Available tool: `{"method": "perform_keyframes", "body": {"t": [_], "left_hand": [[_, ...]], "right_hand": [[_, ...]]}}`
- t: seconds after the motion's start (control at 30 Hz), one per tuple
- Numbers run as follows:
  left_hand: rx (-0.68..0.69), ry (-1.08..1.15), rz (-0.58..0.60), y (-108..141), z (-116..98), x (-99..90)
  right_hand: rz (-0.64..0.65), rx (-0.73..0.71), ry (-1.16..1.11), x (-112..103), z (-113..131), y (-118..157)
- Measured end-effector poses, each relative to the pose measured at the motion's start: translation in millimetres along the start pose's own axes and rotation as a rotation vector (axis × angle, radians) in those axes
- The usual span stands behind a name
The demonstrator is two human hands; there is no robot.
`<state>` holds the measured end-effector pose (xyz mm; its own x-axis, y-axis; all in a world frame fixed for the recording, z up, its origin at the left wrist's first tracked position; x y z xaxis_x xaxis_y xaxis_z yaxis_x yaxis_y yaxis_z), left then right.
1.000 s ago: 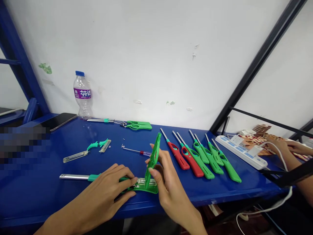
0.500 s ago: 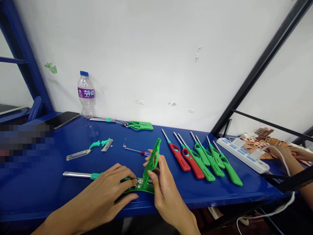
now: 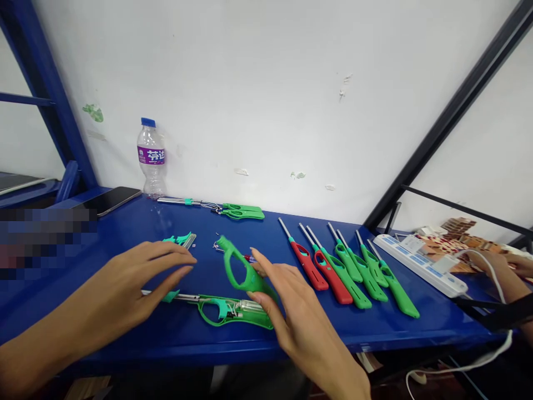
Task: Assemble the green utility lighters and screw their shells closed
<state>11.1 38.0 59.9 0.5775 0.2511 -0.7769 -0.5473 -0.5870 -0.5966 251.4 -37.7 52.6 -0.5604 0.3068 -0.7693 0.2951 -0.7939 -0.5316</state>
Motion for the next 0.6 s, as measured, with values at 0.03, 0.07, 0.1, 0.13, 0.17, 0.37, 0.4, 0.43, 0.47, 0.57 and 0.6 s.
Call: {"method": "perform_keyframes", "body": {"t": [0.03,0.07,0.1,0.13,0.17,0.37,0.4,0.43,0.47,0.57,0.6], "left_hand": [[-0.002,-0.007,-0.017,0,3,-4.1],[-0.002,-0.005,-0.024,0,5,-6.5],[-0.005,0.004,-0.017,0,6,-6.8],[-0.011,0.021,0.004,0,6,-5.2],[-0.019,0.043,0.041,0,6,-1.6],[-0.050,0.136,0.283,3,-3,23.7],[-0.052,0.143,0.292,4,-3,24.6],[-0.054,0.146,0.297,4,-4,24.9],[-0.053,0.147,0.298,5,-3,24.8],[-0.036,0.132,0.306,5,-3,24.4],[-0.029,0.125,0.309,5,-2,24.2]], "right_hand": [[0.012,-0.019,0.056,-1,2,1],[0.026,-0.040,0.095,0,4,3],[0.050,-0.057,0.117,3,4,5],[0.085,-0.069,0.125,9,4,6],[0.124,-0.076,0.127,17,3,7],[0.140,-0.039,0.047,41,-1,-1],[0.138,-0.006,0.006,41,-1,-2],[0.141,0.031,-0.030,39,-1,-2],[0.148,0.067,-0.053,38,-1,-1],[0.185,0.115,-0.078,34,3,3],[0.197,0.112,-0.079,33,4,4]]}}
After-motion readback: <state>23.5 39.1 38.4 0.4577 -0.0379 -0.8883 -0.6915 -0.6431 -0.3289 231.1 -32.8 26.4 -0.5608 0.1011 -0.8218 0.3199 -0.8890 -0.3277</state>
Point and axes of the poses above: each hand's wrist, its own y-axis away from the middle knuckle, its own x-axis out of the palm, z = x × y, the point moved 6 cm from there along -y, towards the middle knuckle, and after that the axes turned 2 degrees about -x, right-handed, at the moved point
